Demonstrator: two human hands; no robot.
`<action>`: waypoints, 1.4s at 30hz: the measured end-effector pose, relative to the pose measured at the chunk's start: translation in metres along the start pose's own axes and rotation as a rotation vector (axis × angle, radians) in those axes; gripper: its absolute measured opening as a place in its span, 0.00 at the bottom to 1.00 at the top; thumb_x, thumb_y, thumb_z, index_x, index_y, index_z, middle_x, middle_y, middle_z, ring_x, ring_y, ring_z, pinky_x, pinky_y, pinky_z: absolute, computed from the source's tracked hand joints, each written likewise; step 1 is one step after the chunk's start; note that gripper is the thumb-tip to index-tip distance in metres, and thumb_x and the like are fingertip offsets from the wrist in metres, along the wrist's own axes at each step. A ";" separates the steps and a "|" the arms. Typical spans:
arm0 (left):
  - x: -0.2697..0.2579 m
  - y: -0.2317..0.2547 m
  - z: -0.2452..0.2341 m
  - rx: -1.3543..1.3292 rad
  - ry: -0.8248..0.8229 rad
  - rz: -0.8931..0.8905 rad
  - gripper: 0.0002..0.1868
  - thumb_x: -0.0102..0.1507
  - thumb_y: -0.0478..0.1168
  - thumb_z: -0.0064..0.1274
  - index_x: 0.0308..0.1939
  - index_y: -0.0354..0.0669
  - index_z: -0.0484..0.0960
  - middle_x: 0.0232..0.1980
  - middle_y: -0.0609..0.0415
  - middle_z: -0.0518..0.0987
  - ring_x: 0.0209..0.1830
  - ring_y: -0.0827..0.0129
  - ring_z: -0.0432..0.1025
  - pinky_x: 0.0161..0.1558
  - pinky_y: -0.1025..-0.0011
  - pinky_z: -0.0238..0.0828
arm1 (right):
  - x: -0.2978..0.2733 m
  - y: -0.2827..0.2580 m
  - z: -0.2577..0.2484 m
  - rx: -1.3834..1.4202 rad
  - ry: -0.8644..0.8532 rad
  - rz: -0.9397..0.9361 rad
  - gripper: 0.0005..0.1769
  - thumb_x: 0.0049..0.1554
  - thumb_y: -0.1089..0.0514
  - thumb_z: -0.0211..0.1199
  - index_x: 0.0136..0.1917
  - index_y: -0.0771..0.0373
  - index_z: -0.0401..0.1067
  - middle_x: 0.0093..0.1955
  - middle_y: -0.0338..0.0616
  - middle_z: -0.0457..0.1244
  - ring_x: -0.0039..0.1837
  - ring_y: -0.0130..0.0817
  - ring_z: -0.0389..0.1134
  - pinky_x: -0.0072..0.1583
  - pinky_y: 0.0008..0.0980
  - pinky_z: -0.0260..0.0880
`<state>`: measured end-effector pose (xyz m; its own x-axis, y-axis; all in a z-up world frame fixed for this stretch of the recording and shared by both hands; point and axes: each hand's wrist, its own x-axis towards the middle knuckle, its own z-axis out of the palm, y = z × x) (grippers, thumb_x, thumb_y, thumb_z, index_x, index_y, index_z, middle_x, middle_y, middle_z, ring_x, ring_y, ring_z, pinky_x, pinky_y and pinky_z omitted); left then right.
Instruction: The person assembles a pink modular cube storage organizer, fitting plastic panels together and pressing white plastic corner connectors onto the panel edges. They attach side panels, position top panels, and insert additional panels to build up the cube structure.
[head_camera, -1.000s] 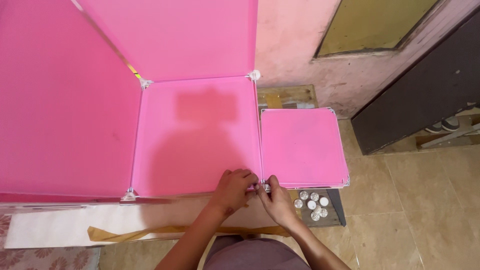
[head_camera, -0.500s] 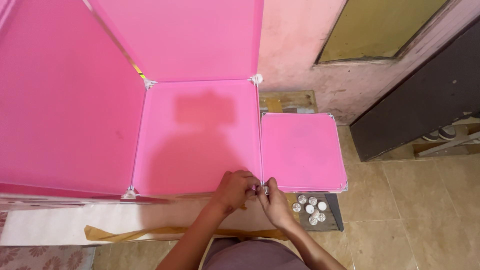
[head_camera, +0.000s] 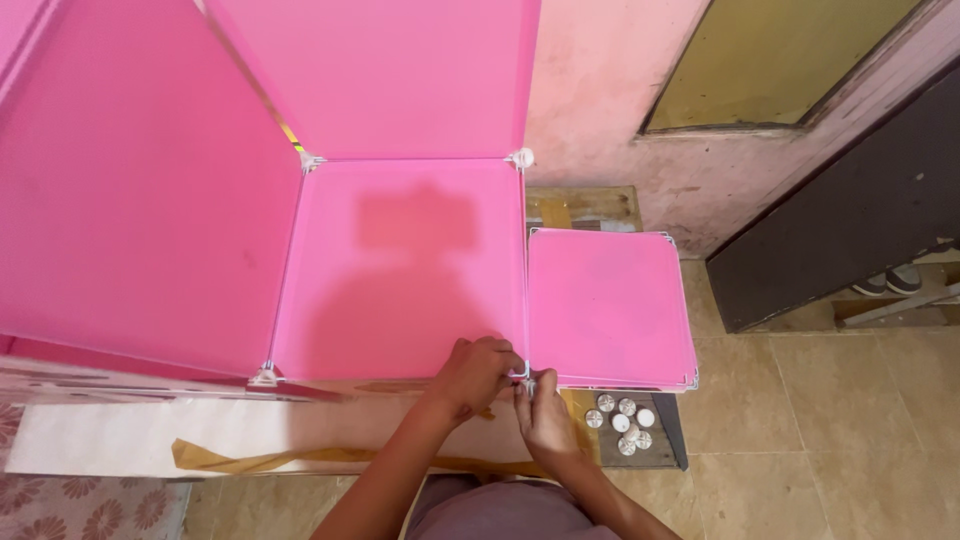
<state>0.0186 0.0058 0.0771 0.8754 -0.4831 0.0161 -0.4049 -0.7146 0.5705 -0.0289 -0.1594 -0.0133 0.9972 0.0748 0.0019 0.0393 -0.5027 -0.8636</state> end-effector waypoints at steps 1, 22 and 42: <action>0.002 0.000 0.001 0.024 -0.020 -0.002 0.06 0.58 0.40 0.61 0.39 0.49 0.87 0.40 0.59 0.82 0.49 0.61 0.74 0.48 0.56 0.64 | -0.001 0.001 -0.001 0.018 0.023 -0.067 0.14 0.66 0.53 0.52 0.53 0.65 0.54 0.39 0.62 0.65 0.41 0.60 0.66 0.42 0.54 0.64; 0.010 0.018 -0.023 -0.015 -0.153 -0.049 0.19 0.53 0.41 0.58 0.48 0.57 0.85 0.47 0.61 0.80 0.44 0.63 0.77 0.47 0.59 0.68 | -0.005 0.012 -0.030 0.283 -0.109 0.024 0.14 0.58 0.58 0.65 0.53 0.61 0.62 0.37 0.36 0.62 0.34 0.23 0.57 0.35 0.28 0.57; 0.064 0.050 0.095 0.045 -0.308 0.312 0.11 0.57 0.36 0.51 0.41 0.44 0.87 0.48 0.52 0.81 0.54 0.57 0.73 0.56 0.59 0.66 | -0.056 0.297 -0.023 -0.040 0.393 0.526 0.12 0.50 0.57 0.70 0.48 0.60 0.79 0.44 0.48 0.72 0.43 0.41 0.74 0.47 0.40 0.73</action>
<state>0.0295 -0.1093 0.0283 0.5924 -0.8029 -0.0671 -0.6546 -0.5281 0.5409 -0.0717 -0.3322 -0.2582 0.8325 -0.5062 -0.2252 -0.4653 -0.4180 -0.7802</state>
